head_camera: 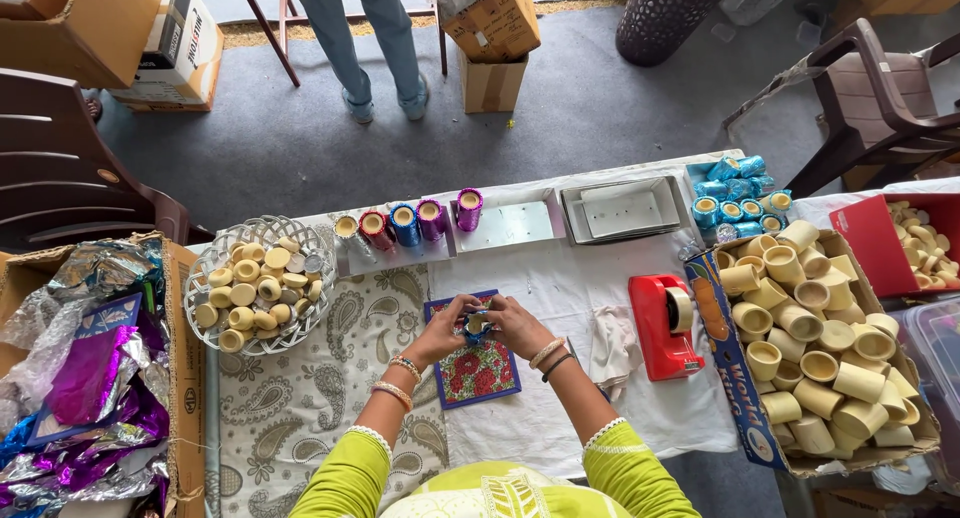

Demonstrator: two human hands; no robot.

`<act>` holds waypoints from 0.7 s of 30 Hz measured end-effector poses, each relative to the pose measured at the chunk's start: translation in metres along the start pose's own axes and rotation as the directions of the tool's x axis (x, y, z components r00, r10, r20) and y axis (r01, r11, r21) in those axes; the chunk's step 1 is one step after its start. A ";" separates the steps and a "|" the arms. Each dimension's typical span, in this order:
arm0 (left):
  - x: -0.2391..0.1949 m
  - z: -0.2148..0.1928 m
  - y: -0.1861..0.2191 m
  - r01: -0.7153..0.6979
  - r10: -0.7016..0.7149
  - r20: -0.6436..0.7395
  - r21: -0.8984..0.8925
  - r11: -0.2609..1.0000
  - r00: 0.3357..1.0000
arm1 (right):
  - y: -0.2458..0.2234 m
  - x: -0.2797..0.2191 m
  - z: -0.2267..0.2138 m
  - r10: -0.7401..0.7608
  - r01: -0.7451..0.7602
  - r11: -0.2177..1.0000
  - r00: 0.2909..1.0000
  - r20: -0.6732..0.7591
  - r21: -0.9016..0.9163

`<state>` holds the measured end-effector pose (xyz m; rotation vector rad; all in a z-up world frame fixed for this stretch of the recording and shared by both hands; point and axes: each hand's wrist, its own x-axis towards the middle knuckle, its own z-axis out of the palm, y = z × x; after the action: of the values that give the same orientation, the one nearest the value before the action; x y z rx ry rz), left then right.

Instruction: The person wraps small cylindrical objects with shiny metallic paper, securing them with tape. They handle the cylinders one at a time, fold the paper around each, and place the finished items in a tray.

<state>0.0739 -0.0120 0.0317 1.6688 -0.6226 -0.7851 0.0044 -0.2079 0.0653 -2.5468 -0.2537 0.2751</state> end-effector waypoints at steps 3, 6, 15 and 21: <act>0.001 0.003 -0.025 -0.110 0.110 -0.005 0.019 0.994 0.994 | 0.015 0.003 0.014 -0.076 0.078 0.995 0.997 -0.028 0.069; -0.005 0.005 -0.025 -0.084 0.084 0.003 0.000 0.996 0.996 | 0.018 0.005 0.015 0.069 -0.072 0.987 0.997 0.020 0.144; -0.011 0.013 -0.009 -0.108 0.117 -0.103 0.087 0.990 0.988 | -0.010 0.003 0.012 0.195 -0.184 0.979 0.970 -0.147 0.086; -0.023 0.017 -0.004 -0.033 0.041 -0.086 0.101 0.994 0.995 | -0.007 -0.005 0.010 0.116 -0.085 0.966 0.986 -0.116 0.243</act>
<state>0.0462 -0.0047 0.0288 1.7673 -0.6377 -0.6595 -0.0036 -0.1982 0.0620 -2.3317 -0.0378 0.1666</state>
